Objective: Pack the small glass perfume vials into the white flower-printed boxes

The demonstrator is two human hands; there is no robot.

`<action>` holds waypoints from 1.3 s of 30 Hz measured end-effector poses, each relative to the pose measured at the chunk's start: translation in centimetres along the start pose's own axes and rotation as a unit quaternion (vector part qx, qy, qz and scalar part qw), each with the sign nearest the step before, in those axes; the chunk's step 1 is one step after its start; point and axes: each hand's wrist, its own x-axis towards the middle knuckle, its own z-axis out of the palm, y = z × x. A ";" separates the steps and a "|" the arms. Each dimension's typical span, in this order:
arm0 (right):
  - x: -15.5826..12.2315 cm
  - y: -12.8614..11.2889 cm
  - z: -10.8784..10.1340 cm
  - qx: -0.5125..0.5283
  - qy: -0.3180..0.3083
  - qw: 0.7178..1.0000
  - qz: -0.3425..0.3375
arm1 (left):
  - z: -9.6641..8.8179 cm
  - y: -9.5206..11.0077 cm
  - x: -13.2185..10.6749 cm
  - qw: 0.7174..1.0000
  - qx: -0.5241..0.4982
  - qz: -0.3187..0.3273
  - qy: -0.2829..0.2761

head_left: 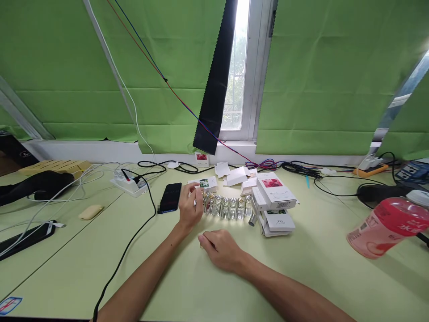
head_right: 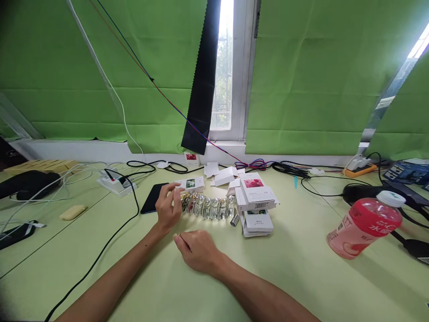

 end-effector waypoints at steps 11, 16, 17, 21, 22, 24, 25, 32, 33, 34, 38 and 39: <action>-1.1 -1.1 1.0 -0.045 0.065 0.984 -0.160 | -0.3 3.5 -3.1 0.963 -0.132 0.192 -0.132; -1.3 -1.7 1.3 -0.074 0.149 0.955 -0.246 | 0.5 4.3 -3.5 0.958 -0.146 0.176 -0.173; -1.3 -1.8 1.4 -0.082 0.154 0.951 -0.256 | 0.7 4.4 -3.6 0.957 -0.148 0.175 -0.179; -2.0 -2.1 2.1 -0.105 0.145 0.931 -0.317 | 1.6 5.1 -5.2 0.927 -0.194 0.187 -0.259; -2.2 -2.2 2.4 -0.104 0.143 0.927 -0.330 | 1.9 5.4 -5.8 0.916 -0.208 0.186 -0.289; -2.7 -2.3 2.9 -0.107 0.133 0.922 -0.347 | 2.3 5.9 -6.8 0.896 -0.220 0.192 -0.336; -2.9 -2.3 3.1 -0.115 0.122 0.923 -0.347 | 2.4 6.2 -7.2 0.886 -0.221 0.197 -0.356; -2.7 -3.2 2.5 -0.110 0.186 0.910 -0.355 | 2.2 6.7 -7.3 0.870 -0.212 0.144 -0.421; -2.6 -3.4 2.2 -0.104 0.201 0.905 -0.361 | 2.2 6.7 -7.2 0.868 -0.215 0.136 -0.426; -2.4 -3.5 1.9 -0.104 0.207 0.902 -0.364 | 2.2 6.7 -7.2 0.867 -0.215 0.129 -0.431; -1.8 -4.0 0.6 -0.142 0.223 0.896 -0.357 | 2.3 6.8 -7.2 0.857 -0.216 0.103 -0.456; -1.7 -4.2 0.2 -0.151 0.225 0.892 -0.362 | 2.3 6.8 -7.2 0.856 -0.217 0.094 -0.459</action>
